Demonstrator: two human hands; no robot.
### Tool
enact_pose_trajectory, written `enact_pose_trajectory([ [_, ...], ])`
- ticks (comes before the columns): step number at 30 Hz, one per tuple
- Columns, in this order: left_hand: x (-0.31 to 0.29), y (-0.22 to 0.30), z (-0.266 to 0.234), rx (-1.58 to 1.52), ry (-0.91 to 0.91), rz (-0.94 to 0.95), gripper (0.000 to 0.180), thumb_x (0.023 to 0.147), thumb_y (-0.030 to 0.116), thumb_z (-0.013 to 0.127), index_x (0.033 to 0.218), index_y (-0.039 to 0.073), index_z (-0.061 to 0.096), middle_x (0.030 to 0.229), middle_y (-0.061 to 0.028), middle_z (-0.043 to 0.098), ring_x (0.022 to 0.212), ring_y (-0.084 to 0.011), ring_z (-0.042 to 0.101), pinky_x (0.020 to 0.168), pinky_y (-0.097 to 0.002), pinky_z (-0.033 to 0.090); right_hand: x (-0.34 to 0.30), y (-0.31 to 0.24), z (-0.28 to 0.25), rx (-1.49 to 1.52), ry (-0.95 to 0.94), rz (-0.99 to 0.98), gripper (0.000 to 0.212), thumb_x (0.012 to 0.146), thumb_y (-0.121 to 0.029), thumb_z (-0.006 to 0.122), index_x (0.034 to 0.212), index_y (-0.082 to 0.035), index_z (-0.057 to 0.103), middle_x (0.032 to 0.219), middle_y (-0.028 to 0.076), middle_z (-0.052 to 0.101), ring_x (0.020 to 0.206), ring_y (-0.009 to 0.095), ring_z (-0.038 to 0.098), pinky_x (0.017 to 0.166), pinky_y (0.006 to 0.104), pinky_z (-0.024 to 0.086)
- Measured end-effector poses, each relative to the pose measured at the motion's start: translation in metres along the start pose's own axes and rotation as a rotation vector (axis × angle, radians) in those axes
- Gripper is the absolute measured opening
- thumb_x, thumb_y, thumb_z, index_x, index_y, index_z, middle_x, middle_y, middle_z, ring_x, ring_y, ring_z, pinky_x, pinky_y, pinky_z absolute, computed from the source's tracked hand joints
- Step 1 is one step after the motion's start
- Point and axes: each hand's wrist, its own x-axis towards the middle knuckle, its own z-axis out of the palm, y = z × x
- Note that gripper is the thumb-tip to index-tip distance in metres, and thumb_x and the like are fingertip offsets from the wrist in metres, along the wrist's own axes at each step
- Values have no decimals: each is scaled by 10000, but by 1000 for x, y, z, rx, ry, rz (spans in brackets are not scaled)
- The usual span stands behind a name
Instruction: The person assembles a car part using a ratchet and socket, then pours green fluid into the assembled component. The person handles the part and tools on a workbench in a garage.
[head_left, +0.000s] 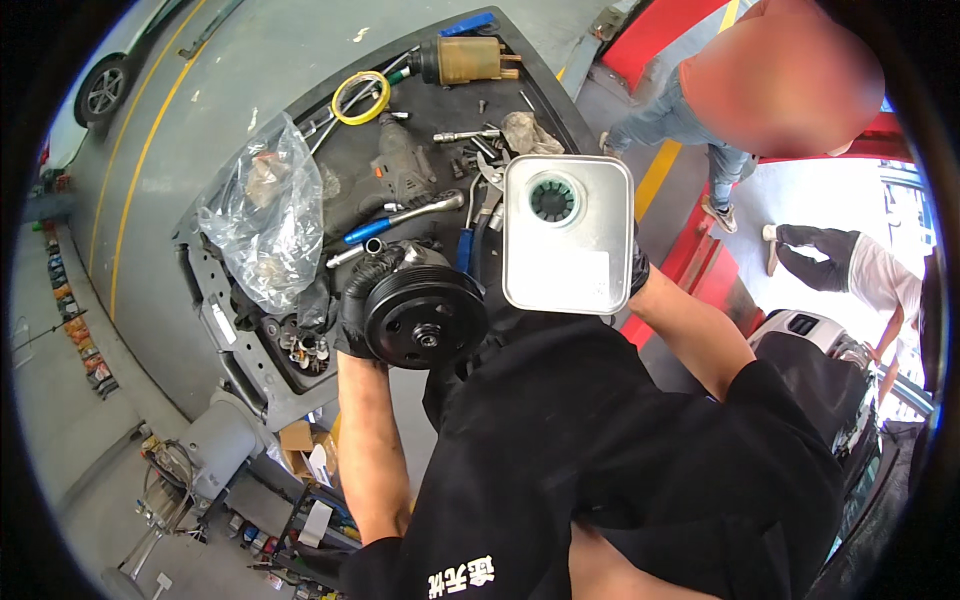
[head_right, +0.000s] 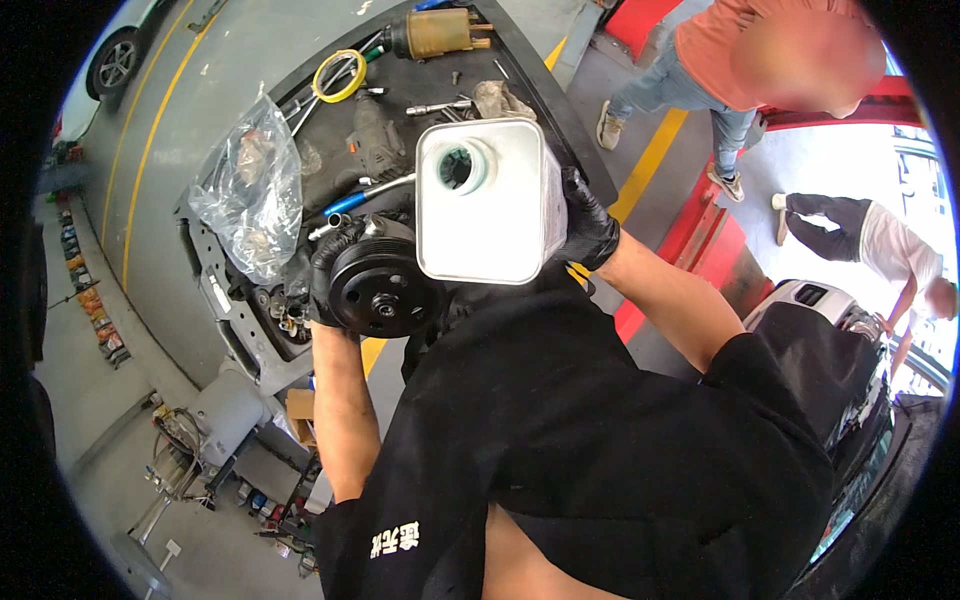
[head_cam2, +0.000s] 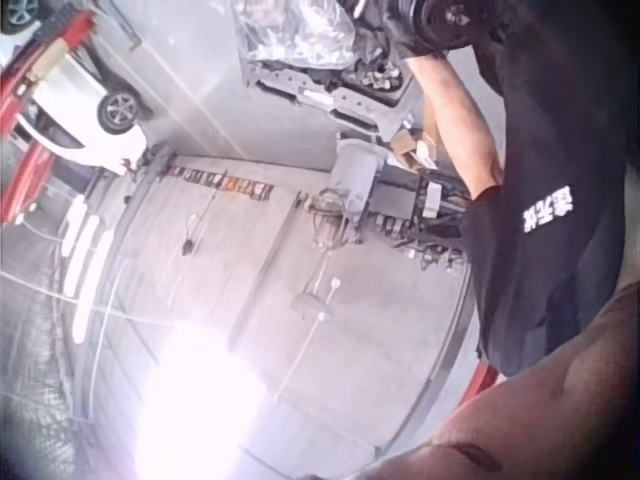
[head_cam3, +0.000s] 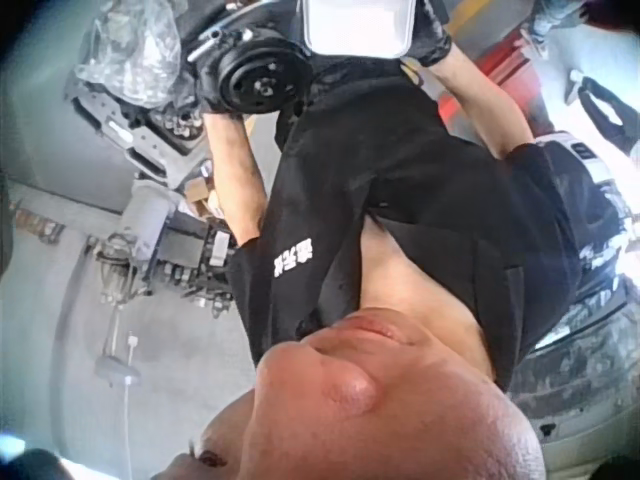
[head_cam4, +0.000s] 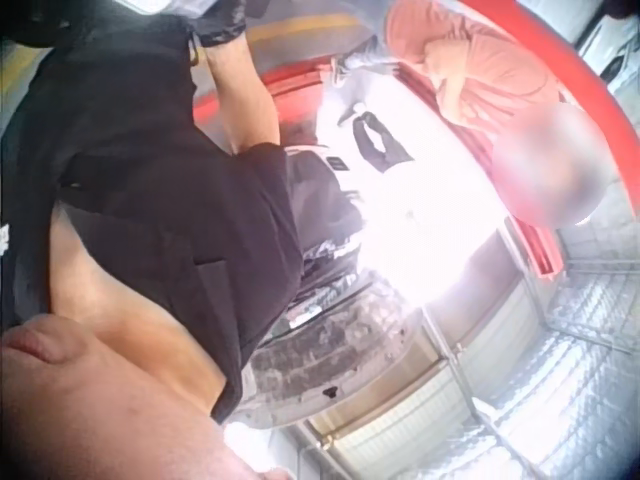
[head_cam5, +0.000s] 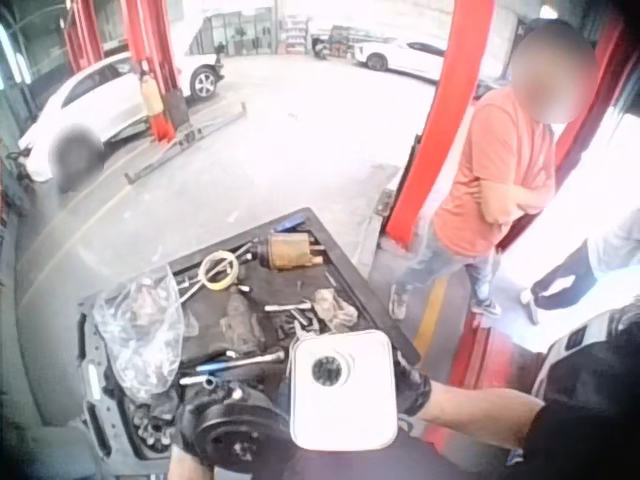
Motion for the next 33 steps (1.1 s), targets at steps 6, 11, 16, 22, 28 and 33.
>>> enact_pose_trajectory([
  [6,6,4,3,328,-241,-77,309,856,61,618,1148,-34,659,1023,-135,724,829,-245,719,746,-347,617,-2,-5,-16,-185,-233,-27,943,876,-560,703,1573,-73,293,1593,117,386,1452,289,399,1210,468,315],
  [11,1,10,15,180,-259,-242,361,845,51,599,1195,-26,645,1060,-164,716,869,-251,720,751,-354,620,-1,-13,-11,-153,6,-47,435,965,-221,667,1327,11,597,1278,148,666,1145,231,661,1004,408,543],
  [16,-5,9,21,177,-197,-227,358,839,48,617,1186,-37,646,1056,-161,715,856,-251,722,738,-349,621,11,-7,-68,-435,85,-87,418,975,-210,664,1325,9,596,1268,139,672,1129,220,662,991,383,538],
  [22,-16,10,37,327,-169,-147,388,750,66,669,1124,-37,691,1000,-99,734,860,-177,699,780,-309,579,25,-18,-75,-686,45,-66,450,970,-184,669,1368,0,566,1312,128,652,1157,200,641,1021,360,510],
  [28,-24,14,46,411,-208,-119,401,722,81,697,1107,-35,698,984,-84,738,862,-160,695,793,-306,566,35,-29,-95,-370,16,100,666,939,-340,700,1453,12,465,1381,168,610,1256,268,605,1102,412,455],
  [33,-27,17,46,482,-159,-123,365,730,82,715,1081,-16,716,976,-74,738,860,-157,689,793,-300,556,38,-40,-96,-323,-7,157,663,963,-419,660,1451,-11,476,1436,145,563,1300,235,559,1126,401,428],
])
